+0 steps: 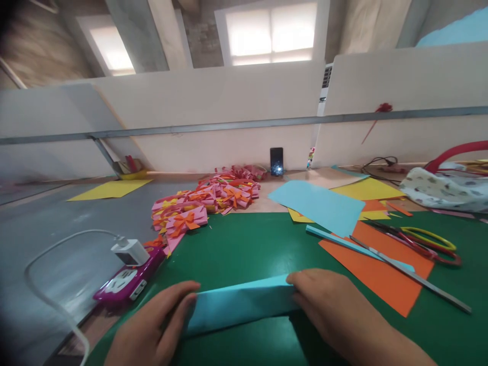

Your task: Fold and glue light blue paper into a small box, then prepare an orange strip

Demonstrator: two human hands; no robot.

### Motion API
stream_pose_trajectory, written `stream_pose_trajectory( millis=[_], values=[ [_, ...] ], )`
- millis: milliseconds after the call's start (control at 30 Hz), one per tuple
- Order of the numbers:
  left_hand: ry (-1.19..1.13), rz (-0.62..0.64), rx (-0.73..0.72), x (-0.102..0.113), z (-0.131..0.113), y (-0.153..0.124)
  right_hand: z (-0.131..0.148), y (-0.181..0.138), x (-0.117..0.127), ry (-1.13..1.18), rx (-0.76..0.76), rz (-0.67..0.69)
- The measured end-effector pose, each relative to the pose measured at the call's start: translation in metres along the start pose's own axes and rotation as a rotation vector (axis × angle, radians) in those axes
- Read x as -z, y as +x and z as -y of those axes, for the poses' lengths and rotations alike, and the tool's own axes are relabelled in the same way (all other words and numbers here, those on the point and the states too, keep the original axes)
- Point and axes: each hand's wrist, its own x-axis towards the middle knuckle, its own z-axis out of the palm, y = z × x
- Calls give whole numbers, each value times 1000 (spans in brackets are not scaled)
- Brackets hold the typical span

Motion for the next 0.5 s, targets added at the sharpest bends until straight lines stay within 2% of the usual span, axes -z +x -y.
stream_pose_trajectory(
  millis=[67, 167, 333, 500],
  values=[
    [40, 107, 72, -1, -1, 9, -4, 13, 4, 31, -32, 97],
    [93, 257, 110, 0, -4, 18, -6, 27, 7, 2, -28, 155],
    [106, 361, 98, 6, -13, 23, -6, 35, 12, -33, 44, 206],
    [99, 502, 143, 14, -26, 30, -3, 37, 18, 59, 73, 282]
  ],
)
